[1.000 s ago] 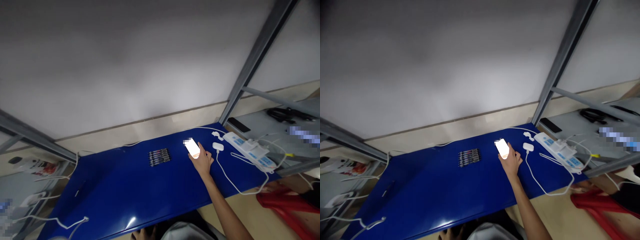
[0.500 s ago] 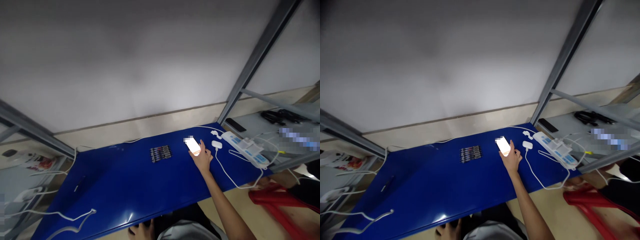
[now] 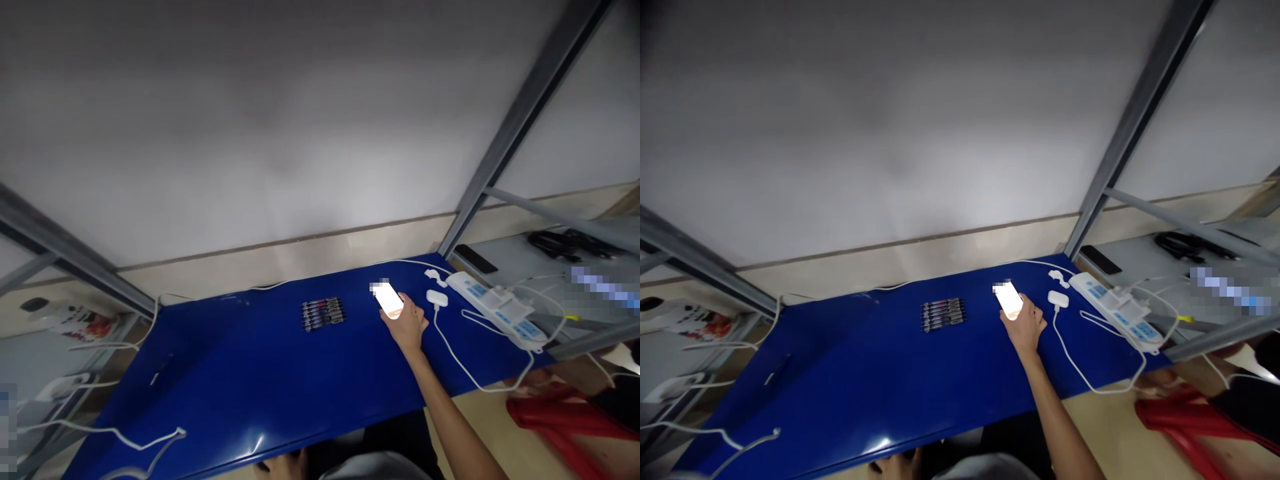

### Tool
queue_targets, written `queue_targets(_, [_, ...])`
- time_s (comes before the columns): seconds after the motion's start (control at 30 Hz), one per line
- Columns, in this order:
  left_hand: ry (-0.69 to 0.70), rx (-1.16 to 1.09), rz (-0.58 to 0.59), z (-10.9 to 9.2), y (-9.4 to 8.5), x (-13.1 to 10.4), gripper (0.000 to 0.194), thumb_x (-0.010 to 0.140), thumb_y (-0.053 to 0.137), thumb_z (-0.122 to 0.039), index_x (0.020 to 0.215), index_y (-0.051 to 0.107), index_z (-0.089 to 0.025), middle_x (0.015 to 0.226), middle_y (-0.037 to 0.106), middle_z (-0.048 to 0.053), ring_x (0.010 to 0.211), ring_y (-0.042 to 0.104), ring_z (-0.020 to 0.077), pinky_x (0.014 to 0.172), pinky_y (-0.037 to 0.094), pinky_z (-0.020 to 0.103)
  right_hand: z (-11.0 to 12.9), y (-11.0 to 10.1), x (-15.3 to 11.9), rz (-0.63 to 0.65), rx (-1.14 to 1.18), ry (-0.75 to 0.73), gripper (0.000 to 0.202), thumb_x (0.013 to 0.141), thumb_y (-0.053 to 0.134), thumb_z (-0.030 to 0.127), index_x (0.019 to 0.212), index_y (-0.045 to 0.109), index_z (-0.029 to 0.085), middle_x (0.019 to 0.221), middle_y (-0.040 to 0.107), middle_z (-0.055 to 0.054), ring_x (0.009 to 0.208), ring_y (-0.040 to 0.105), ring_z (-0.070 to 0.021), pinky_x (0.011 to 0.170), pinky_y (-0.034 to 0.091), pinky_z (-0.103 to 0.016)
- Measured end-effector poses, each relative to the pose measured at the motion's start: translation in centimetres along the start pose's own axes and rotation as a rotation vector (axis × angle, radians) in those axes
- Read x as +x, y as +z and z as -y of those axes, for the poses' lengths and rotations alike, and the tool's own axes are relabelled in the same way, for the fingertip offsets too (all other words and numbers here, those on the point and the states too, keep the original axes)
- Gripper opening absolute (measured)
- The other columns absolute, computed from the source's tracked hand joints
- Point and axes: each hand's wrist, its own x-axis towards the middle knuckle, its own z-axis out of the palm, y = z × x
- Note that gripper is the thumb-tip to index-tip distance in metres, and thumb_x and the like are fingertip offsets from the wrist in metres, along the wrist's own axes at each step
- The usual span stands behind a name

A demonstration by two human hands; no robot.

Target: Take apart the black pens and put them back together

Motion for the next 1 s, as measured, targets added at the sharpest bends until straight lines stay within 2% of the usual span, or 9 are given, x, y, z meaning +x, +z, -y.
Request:
queue_targets(0.1, [0.042, 0.022, 0.043, -0.1, -0.4, 0.2, 0.052, 0.081, 0.052, -0.053, 0.119, 0.067, -0.021, 0.125, 0.062, 0.015, 0.123, 0.048, 0.0363, 0.095, 0.04, 0.045, 0.4, 0.0, 0.4, 0.024, -0.004, 0.006, 0.065, 0.066, 0.069, 0.044, 0.125, 0.05, 0.025, 0.117, 0.063, -0.012, 0.109, 0.045, -0.0384, 0.088, 0.03, -0.049])
queue_targets(0.2, [0.075, -0.035, 0.146, 0.2, -1.4, 0.3, 0.048, 0.081, 0.054, -0.052, 0.116, 0.069, -0.023, 0.123, 0.064, 0.014, 0.12, 0.051, 0.036, 0.094, 0.042, 0.044, 0.6, 0.1, 0.7, 0.013, -0.007, 0.026, 0.057, 0.064, 0.069, 0.042, 0.116, 0.055, 0.024, 0.098, 0.065, -0.01, 0.105, 0.046, -0.0371, 0.086, 0.029, -0.047])
queue_targets(0.27, [0.107, -0.067, 0.144, 0.6, -2.1, 0.0, 0.049, 0.08, 0.056, -0.055, 0.114, 0.07, -0.022, 0.126, 0.062, 0.015, 0.121, 0.05, 0.0369, 0.094, 0.042, 0.045, 0.7, 0.2, 0.7, 0.005, -0.001, 0.053, 0.053, 0.063, 0.07, 0.042, 0.111, 0.055, 0.024, 0.086, 0.062, -0.008, 0.104, 0.047, -0.0363, 0.087, 0.029, -0.046])
queue_targets(0.33, [0.092, -0.06, 0.049, 1.0, -2.7, -0.8, 0.051, 0.078, 0.056, -0.059, 0.11, 0.072, -0.022, 0.128, 0.059, 0.017, 0.127, 0.045, 0.039, 0.094, 0.042, 0.047, 0.7, 0.3, 0.7, 0.013, -0.003, 0.081, 0.052, 0.063, 0.07, 0.042, 0.109, 0.054, 0.024, 0.08, 0.06, -0.006, 0.104, 0.047, -0.0351, 0.088, 0.028, -0.044])
queue_targets(0.47, [0.053, -0.139, -0.294, 1.6, -3.5, -3.4, 0.049, 0.081, 0.055, -0.055, 0.118, 0.067, -0.025, 0.147, 0.042, 0.016, 0.138, 0.036, 0.0348, 0.096, 0.044, 0.046, 0.9, 0.3, 0.4, -0.006, -0.038, 0.089, 0.054, 0.063, 0.07, 0.041, 0.109, 0.05, 0.022, 0.087, 0.059, -0.007, 0.105, 0.047, -0.0326, 0.089, 0.026, -0.04])
queue_targets(0.6, [0.005, -0.216, -0.42, 2.0, -3.8, -4.8, 0.044, 0.082, 0.057, -0.048, 0.118, 0.066, -0.025, 0.156, 0.029, 0.012, 0.138, 0.036, 0.0352, 0.1, 0.042, 0.048, 1.1, 0.1, 0.2, -0.019, -0.039, 0.096, 0.056, 0.064, 0.07, 0.041, 0.111, 0.047, 0.021, 0.09, 0.06, -0.008, 0.106, 0.047, -0.0321, 0.089, 0.026, -0.039])
queue_targets(0.73, [0.075, -0.188, -0.285, 2.4, -3.0, -3.6, 0.049, 0.082, 0.056, -0.052, 0.119, 0.066, -0.021, 0.149, 0.037, 0.02, 0.134, 0.041, 0.0391, 0.091, 0.047, 0.048, 1.2, 0.0, 0.2, -0.004, -0.029, 0.102, 0.056, 0.066, 0.069, 0.042, 0.113, 0.046, 0.021, 0.091, 0.06, -0.009, 0.106, 0.047, -0.0322, 0.089, 0.026, -0.04])
queue_targets(0.87, [0.06, -0.124, -0.042, 1.9, -2.2, -1.2, 0.043, 0.082, 0.055, -0.053, 0.112, 0.07, -0.025, 0.133, 0.056, 0.016, 0.131, 0.045, 0.0369, 0.091, 0.048, 0.047, 1.1, -0.1, 0.3, 0.004, -0.021, 0.13, 0.058, 0.064, 0.07, 0.042, 0.113, 0.047, 0.022, 0.094, 0.061, -0.009, 0.108, 0.047, -0.032, 0.09, 0.027, -0.04])
queue_targets(1.0, [0.042, -0.021, 0.182, 0.7, -3.1, 0.3, 0.036, 0.081, 0.06, -0.049, 0.106, 0.072, -0.026, 0.12, 0.066, 0.013, 0.12, 0.055, 0.0349, 0.092, 0.048, 0.044, 1.1, -0.1, 0.4, 0.002, -0.004, 0.122, 0.057, 0.063, 0.071, 0.042, 0.112, 0.048, 0.023, 0.096, 0.061, -0.009, 0.11, 0.048, -0.0323, 0.091, 0.028, -0.04])
